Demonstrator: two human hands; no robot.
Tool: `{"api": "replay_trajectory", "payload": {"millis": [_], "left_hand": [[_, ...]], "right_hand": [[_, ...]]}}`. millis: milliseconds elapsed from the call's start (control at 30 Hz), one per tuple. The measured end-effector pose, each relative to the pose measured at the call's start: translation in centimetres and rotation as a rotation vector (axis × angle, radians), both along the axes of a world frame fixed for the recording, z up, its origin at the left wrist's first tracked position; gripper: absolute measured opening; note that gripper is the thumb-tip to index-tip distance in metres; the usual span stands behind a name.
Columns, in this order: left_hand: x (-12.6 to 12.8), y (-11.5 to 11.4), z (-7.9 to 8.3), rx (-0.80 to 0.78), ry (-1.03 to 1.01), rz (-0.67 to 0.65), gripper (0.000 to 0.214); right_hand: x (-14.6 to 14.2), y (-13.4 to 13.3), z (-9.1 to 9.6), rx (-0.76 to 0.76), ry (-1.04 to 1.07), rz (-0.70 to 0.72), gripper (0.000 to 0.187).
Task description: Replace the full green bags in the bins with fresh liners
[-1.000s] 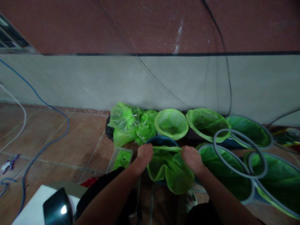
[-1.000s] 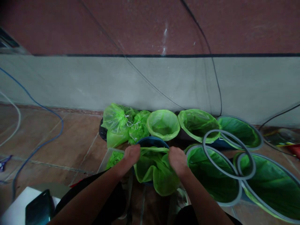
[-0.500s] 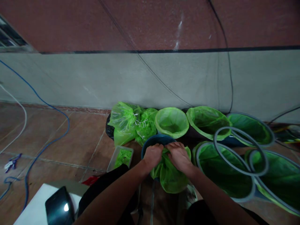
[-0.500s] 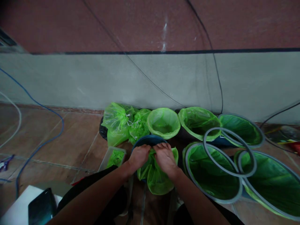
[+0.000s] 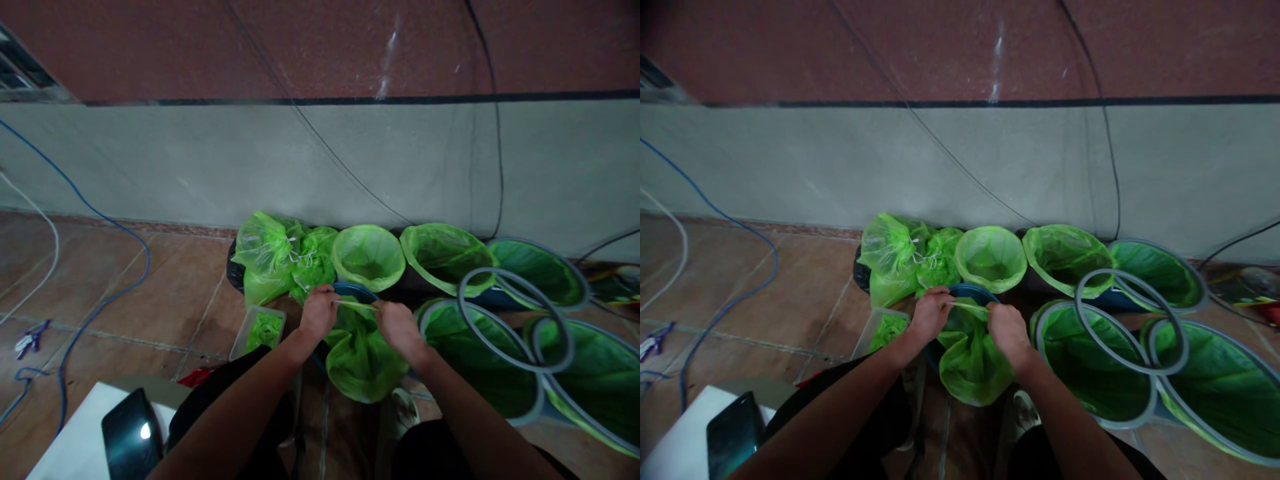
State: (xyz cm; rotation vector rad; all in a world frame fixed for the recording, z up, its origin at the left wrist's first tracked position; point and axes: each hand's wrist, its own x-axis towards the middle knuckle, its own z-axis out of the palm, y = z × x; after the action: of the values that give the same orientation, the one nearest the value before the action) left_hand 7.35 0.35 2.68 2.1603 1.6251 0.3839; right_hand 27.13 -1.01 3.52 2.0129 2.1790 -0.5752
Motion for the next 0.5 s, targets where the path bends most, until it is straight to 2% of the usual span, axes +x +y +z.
{"api": "replay_trajectory", "payload": {"millis": [100,167,233,267,333,433,500], "left_hand": [[0.1,0.1,-0.4,0.03,-0.04,0.055,0.023],[0.3,-0.1,-0.6,-0.009,-0.054,0.022,0.024],[0.5,-0.5,-0.8,-0.045,-0.059,-0.049,0.026],[0.7,-0.7,-0.8,-0.054,-0.053,-0.088,0.028],[1.0,-1.1,-0.9,-0.061,-0.032,-0.145,0.03],[1.4,-1.4,-0.7,-0.081,-0.005,-0.179,0.031],[1.6,-1.6,-0.6,-0.105,0.014,-0.176,0.03]], "right_hand": [[-0.3,-0.3,-0.5,-0.042,0.036,0.028,0.031],[-0.6,-0.6,-0.7,-0.009,0.039,0.026,0.048],[-1.0,-0.9,-0.7,0.084,0.023,0.032,0.07],[-1.1,-1.0,-0.6,0.134,0.013,0.048,0.075],[-1.4,-1.2,-0.3,0.2,-0.003,0.094,0.066],[-1.7,-1.4,0.2,0.166,0.009,0.156,0.027],[-1.9,-1.4,0.3,0.109,0.036,0.171,0.026]]}}
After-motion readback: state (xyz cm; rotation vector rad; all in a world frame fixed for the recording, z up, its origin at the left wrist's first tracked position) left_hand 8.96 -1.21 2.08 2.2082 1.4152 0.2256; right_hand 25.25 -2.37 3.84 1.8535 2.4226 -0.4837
